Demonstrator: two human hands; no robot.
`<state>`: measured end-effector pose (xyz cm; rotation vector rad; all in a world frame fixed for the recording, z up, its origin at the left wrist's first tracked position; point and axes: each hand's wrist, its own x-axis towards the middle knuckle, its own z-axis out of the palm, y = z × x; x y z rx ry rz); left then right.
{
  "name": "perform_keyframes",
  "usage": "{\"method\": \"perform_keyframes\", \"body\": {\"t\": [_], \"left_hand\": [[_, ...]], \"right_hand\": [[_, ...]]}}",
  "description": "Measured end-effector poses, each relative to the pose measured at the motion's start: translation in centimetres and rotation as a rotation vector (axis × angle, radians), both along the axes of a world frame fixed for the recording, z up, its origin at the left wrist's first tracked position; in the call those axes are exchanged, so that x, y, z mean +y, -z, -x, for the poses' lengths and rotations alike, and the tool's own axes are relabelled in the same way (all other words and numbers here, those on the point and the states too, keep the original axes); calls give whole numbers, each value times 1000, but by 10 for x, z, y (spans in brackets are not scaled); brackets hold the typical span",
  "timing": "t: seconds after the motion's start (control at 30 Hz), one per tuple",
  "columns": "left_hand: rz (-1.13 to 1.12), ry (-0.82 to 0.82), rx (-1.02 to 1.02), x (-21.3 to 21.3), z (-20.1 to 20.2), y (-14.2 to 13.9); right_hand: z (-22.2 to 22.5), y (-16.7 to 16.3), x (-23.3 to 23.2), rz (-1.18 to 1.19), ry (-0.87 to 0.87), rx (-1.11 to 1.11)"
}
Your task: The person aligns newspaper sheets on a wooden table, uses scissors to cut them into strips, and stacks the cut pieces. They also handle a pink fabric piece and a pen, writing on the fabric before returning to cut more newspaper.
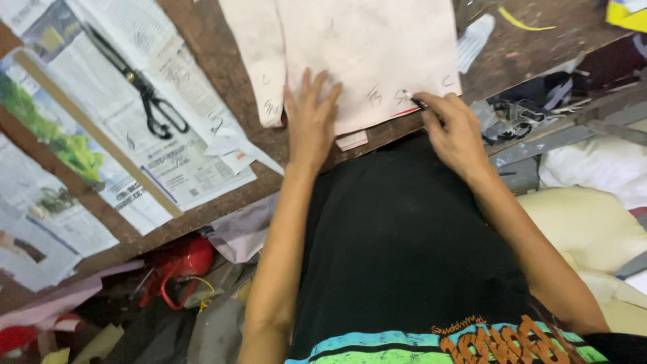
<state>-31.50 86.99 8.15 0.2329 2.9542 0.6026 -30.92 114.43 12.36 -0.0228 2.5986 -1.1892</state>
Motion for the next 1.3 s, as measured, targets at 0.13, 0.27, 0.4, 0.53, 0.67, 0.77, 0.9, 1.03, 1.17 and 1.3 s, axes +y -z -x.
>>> {"method": "perform_keyframes", "body": {"t": [0.13, 0.27, 0.4, 0.53, 0.67, 0.77, 0.9, 1.03, 1.17, 1.3], "left_hand": [[63, 20, -128, -53, -19, -6], [104, 81, -191, -80, -22, -6], [122, 103, -187, -95, -24, -2], [137, 122, -131, -102, -26, 3], [138, 126, -106, -106, -28, 8], [111, 142, -113, -108, -28, 8], [46, 153, -158, -113, -30, 10], [-109, 6, 7, -121, -29, 13], [-226, -353, 107, -127, -10, 10], [-122, -541, -47, -120, 28, 0]], "right_hand": [[-9, 1, -60, 66, -238, 3], [-16, 10, -118, 35, -360, -28], [-25, 19, -156, -56, -377, 47], [-37, 24, -181, -203, -370, 101], [-50, 20, -190, -284, -357, 81], [-61, 13, -191, -335, -364, 33], [-67, 9, -174, -298, -267, 23], [-57, 14, -124, -200, -79, 207], [-39, 22, -74, -11, 163, 227], [-24, 24, -54, 9, 275, 69]]}}
